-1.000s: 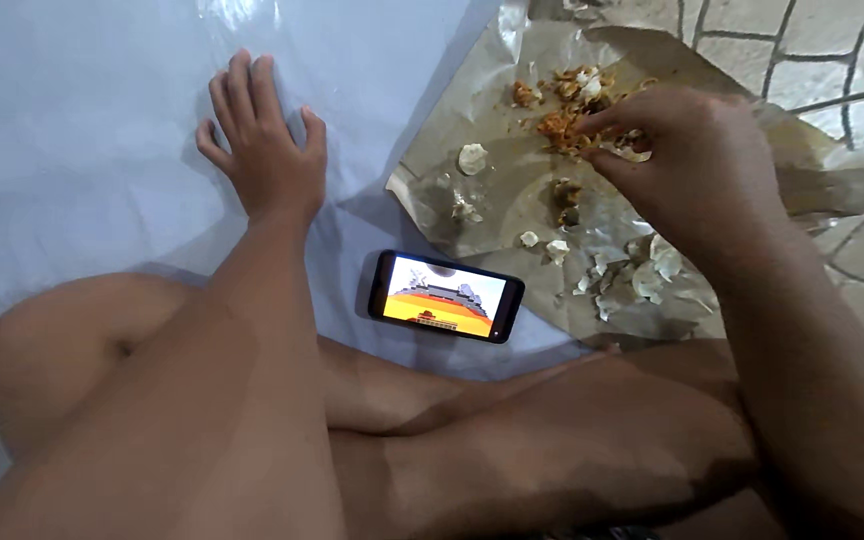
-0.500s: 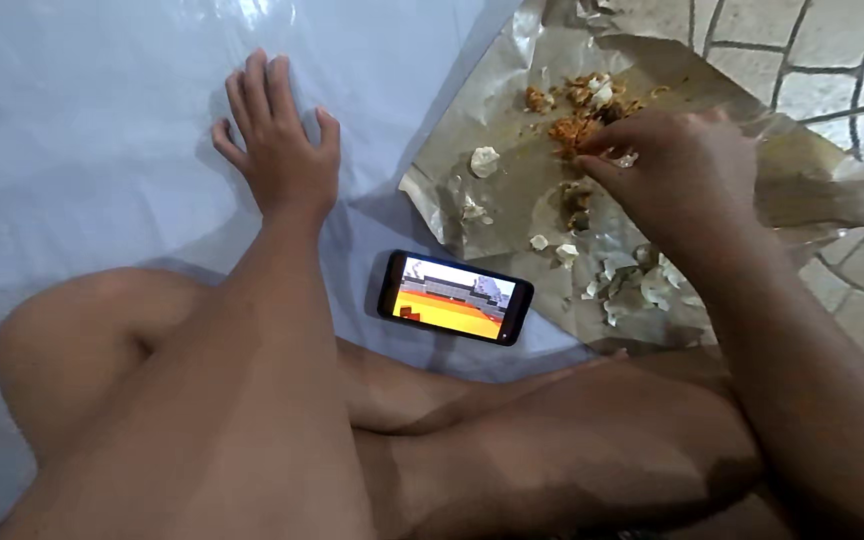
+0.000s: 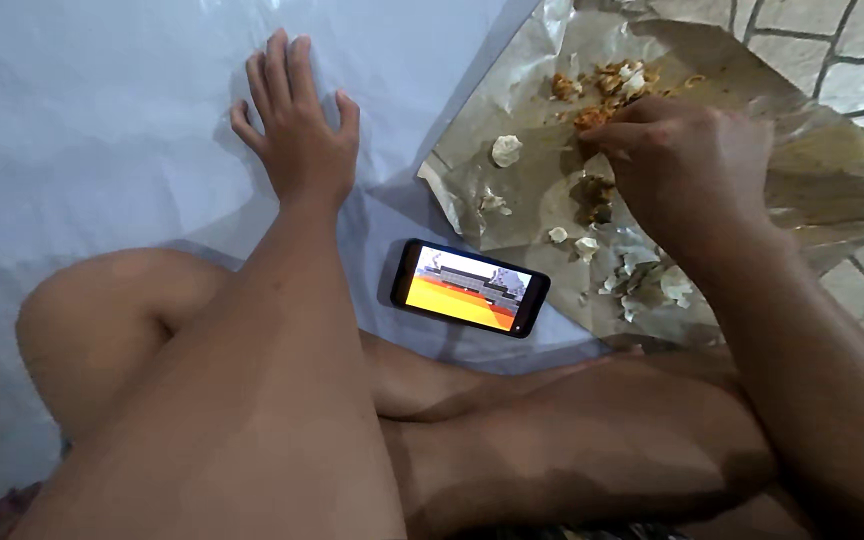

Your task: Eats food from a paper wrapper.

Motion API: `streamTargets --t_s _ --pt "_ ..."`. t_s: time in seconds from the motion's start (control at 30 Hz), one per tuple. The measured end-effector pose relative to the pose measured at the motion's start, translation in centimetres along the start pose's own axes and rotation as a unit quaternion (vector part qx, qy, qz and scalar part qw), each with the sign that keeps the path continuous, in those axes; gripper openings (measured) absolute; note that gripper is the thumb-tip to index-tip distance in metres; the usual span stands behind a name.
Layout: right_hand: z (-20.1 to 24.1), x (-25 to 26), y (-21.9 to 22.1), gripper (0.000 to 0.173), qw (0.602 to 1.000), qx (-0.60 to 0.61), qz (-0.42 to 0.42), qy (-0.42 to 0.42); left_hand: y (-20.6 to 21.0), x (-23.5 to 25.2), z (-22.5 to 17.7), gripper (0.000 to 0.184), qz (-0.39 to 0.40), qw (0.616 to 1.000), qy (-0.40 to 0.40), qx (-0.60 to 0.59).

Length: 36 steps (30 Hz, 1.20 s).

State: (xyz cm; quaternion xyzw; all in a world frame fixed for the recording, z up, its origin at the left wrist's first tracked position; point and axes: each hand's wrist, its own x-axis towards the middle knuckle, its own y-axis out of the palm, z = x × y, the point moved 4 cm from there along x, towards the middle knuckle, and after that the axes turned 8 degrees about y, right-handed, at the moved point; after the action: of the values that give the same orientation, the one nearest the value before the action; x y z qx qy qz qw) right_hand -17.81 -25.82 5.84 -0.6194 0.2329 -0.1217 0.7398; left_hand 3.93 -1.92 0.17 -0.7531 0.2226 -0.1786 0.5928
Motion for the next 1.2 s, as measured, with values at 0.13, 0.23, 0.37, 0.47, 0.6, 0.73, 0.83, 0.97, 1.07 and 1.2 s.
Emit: streamTargets --t_s 0.13,0.23,0.37,0.47,0.6,0.73,0.83,0.97,1.07,1.2 --pt "0.08 -0.06 0.08 0.020 1.000 -0.009 0.007 0.000 0.07 -0.06 -0.04 0.060 0.004 1.000 0.000 0.002" --pt "0.05 -0.04 0.07 0.019 1.000 -0.013 0.011 -0.002 0.13 -0.03 0.09 0.060 -0.002 1.000 -0.002 0.000" --pt "-0.15 -0.12 -0.13 0.020 1.000 -0.006 0.016 0.004 0.09 -0.01 -0.02 0.061 0.004 1.000 -0.005 0.001" --pt "-0.08 -0.10 -0.03 0.020 1.000 -0.008 0.011 0.008 0.02 -0.05 0.04 0.061 -0.001 1.000 -0.006 0.001" --pt "-0.05 -0.12 0.15 0.020 1.000 -0.020 0.004 0.005 0.06 -0.08 -0.11 0.061 0.004 1.000 -0.005 -0.001" --pt "0.14 -0.14 0.14 0.019 1.000 -0.019 0.008 0.008 0.08 0.02 0.01 0.060 0.000 1.000 -0.008 -0.004" --pt "0.08 -0.22 0.07 0.017 1.000 -0.018 0.011 0.008 0.25 0.04 0.07 0.060 -0.002 1.000 -0.006 0.004" --pt "-0.03 -0.32 -0.20 0.019 0.999 -0.004 0.026 0.021 0.13 -0.06 0.03 0.061 0.001 1.000 -0.002 0.000" --pt "-0.20 -0.45 -0.33 0.019 0.999 0.019 0.034 0.036 0.23 -0.07 -0.02 0.060 -0.002 1.000 0.000 0.005" --pt "-0.41 -0.47 -0.47 0.020 0.998 0.023 0.037 0.050 0.28 0.08 -0.03 0.060 -0.003 1.000 -0.001 0.009"
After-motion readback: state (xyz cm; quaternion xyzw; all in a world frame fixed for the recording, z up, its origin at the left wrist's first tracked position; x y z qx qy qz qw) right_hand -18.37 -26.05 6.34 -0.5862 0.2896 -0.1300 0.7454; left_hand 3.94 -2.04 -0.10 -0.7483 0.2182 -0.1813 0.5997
